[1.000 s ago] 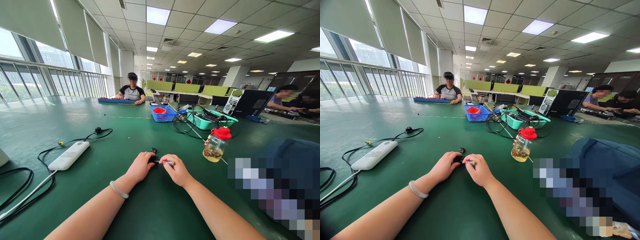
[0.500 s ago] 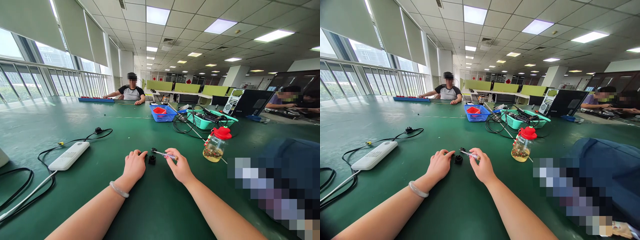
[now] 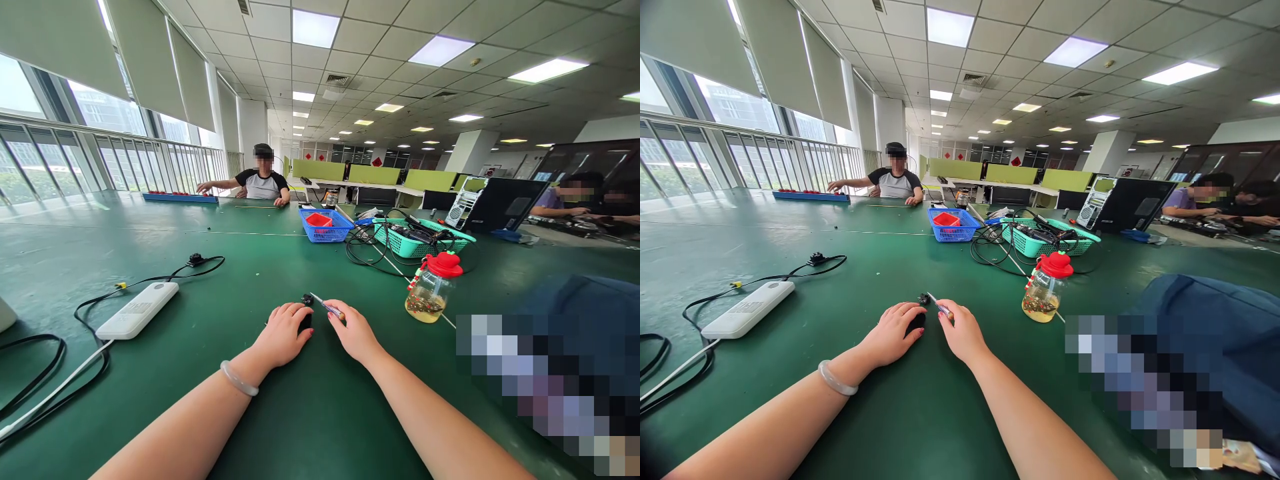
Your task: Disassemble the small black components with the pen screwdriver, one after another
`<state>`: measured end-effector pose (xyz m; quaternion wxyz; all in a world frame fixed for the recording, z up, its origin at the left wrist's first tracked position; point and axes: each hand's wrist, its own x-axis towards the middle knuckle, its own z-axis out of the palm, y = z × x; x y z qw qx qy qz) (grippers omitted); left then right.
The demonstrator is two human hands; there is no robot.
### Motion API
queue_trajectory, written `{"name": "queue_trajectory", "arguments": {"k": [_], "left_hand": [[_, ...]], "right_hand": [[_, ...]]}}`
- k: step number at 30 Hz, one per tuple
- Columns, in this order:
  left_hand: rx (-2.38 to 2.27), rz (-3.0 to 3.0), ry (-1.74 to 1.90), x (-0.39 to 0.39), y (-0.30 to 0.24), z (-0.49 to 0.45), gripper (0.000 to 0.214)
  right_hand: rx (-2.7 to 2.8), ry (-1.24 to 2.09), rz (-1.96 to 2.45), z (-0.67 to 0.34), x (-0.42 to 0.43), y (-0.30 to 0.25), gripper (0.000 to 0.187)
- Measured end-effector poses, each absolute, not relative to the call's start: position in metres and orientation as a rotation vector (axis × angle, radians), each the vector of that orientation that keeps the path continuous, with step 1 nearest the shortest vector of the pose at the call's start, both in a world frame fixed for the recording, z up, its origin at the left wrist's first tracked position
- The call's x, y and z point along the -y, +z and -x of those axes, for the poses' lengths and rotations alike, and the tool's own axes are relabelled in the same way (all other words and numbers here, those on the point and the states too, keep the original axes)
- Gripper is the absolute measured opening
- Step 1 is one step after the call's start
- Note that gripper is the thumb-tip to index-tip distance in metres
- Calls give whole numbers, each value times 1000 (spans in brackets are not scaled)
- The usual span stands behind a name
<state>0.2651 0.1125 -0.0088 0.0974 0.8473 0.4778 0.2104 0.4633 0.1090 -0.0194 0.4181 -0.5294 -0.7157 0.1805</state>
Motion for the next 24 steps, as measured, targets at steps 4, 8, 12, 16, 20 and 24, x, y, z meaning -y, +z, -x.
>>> {"name": "queue_trajectory", "arguments": {"k": [4, 8, 12, 16, 20, 24], "left_hand": [[-1586, -2483, 568, -112, -7, -265, 18], [-1865, -2387, 564, -113, -5, -264, 21], [-1871, -2332, 652, -114, -7, -262, 44], [-1678, -2427, 621, -115, -9, -261, 53], [-1541, -2464, 571, -117, -10, -260, 49], [-1503, -2488, 601, -118, -9, -260, 35]], "right_hand": [[1821, 465, 1345, -463, -108, -19, 30], [1825, 505, 1346, -462, -105, -15, 28], [1770, 539, 1199, -462, -100, -10, 25], [1594, 519, 1076, -465, -98, -7, 29], [1405, 495, 1079, -471, -102, -8, 36], [1404, 488, 1119, -474, -107, -11, 41]]}}
